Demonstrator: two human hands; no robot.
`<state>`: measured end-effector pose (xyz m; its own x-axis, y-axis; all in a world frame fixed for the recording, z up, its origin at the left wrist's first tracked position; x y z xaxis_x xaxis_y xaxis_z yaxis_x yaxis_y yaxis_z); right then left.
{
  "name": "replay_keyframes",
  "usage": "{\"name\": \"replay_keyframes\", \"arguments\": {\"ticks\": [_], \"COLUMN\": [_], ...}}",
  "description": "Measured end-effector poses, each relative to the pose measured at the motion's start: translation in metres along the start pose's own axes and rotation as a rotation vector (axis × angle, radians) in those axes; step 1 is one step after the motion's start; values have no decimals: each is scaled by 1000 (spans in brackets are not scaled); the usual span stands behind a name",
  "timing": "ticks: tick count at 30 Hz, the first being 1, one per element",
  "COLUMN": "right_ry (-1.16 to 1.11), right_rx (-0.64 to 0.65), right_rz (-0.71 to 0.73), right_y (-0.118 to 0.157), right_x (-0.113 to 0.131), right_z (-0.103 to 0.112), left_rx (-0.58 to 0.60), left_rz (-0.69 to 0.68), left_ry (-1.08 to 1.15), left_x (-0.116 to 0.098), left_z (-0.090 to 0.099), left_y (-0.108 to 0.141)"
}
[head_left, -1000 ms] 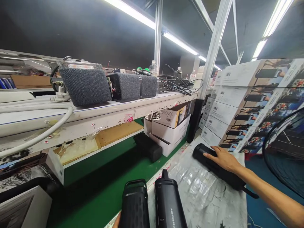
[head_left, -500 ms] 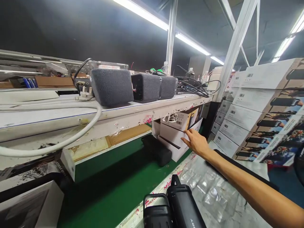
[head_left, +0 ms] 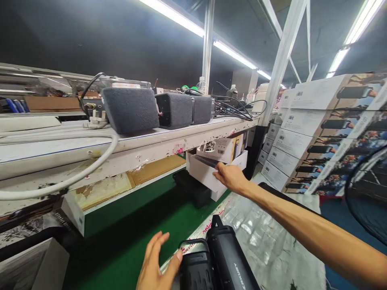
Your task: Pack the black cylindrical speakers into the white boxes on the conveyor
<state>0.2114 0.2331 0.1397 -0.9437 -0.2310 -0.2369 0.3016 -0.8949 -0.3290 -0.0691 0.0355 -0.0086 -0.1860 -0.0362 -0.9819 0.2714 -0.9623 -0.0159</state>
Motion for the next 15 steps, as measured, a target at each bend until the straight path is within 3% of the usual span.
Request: {"name": "replay_keyframes", "arguments": {"ticks": [4,10,13,15], "right_ry": [-11,-61,-118,-157], "right_rx": [11,-57,-148,-222], "right_rz": [84,315,505,646], "right_y": [19,56,78,94], "right_x": [58,172,240,286], "right_z": [28,81,97,103], "left_rx": [44,84,62,-34], "left_rz": [113,293,251,257], "left_ry": [143,651,714,719], "left_x": [-30,-54,-61,-57], "left_z": [2,4,31,61], "left_y": [-34,-65,-62,-55]}}
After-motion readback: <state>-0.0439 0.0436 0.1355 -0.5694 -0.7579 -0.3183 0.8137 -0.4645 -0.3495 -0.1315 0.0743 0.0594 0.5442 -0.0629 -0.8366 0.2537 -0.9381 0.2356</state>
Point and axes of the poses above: each hand's wrist, its own y-axis away from the middle knuckle, its own z-axis out of the back of the hand, x = y × z, the point moved 8 cm from there along -y, towards the middle knuckle, and after that the axes turned 9 degrees about y, right-handed, at the moved point
